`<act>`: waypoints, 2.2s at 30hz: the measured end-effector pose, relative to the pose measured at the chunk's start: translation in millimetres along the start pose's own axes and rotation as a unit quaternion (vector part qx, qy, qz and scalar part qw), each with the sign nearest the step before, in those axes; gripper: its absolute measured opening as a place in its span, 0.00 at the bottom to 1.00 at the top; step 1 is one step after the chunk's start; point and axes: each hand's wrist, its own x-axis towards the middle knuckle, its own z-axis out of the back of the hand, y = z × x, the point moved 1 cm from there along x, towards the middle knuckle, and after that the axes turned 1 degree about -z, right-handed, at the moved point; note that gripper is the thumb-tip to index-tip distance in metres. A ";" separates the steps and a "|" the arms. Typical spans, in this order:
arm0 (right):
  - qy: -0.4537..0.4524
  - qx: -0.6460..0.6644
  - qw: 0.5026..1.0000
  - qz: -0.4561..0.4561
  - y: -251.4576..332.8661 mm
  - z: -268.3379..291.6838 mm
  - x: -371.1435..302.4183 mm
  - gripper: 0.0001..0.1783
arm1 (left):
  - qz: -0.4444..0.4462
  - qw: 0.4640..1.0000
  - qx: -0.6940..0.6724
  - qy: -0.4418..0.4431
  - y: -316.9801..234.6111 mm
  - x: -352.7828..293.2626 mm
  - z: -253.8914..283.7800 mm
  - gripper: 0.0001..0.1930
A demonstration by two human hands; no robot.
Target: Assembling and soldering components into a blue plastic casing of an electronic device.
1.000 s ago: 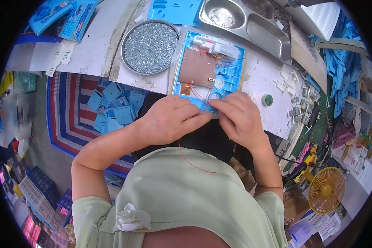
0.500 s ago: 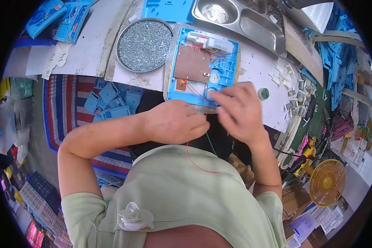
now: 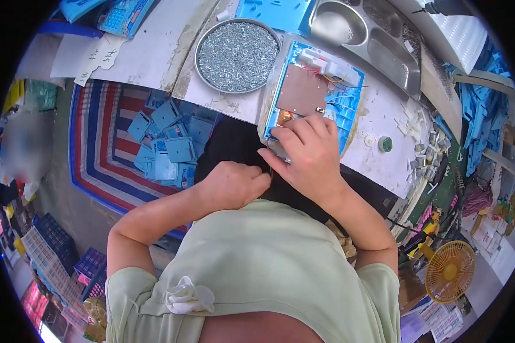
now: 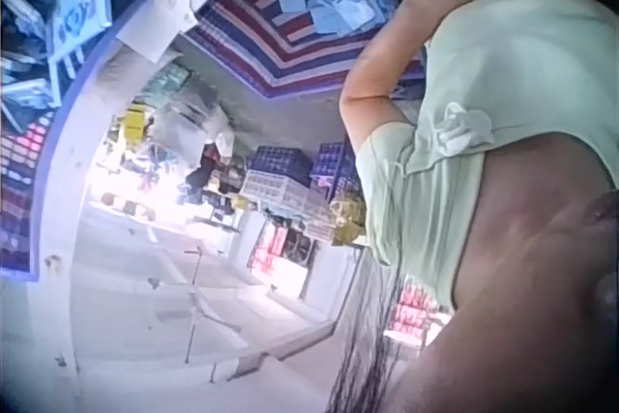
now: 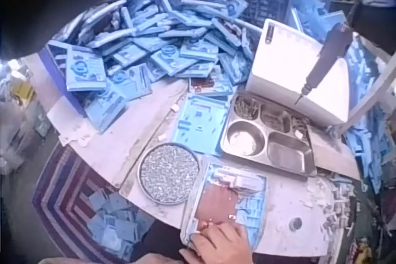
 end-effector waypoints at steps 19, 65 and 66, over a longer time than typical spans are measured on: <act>-0.309 0.008 0.943 -0.124 -313.8 221.2 155.4 0.12 | -0.166 0.980 -0.066 -0.085 49.6 67.3 59.9 0.12; -0.008 0.078 0.996 0.051 -93.4 46.1 -25.0 0.14 | -0.069 0.989 -0.092 -0.098 41.8 61.6 60.6 0.14; -0.005 0.097 0.994 0.052 -95.0 48.2 -25.0 0.15 | -0.074 0.990 -0.083 -0.093 41.6 64.3 61.6 0.14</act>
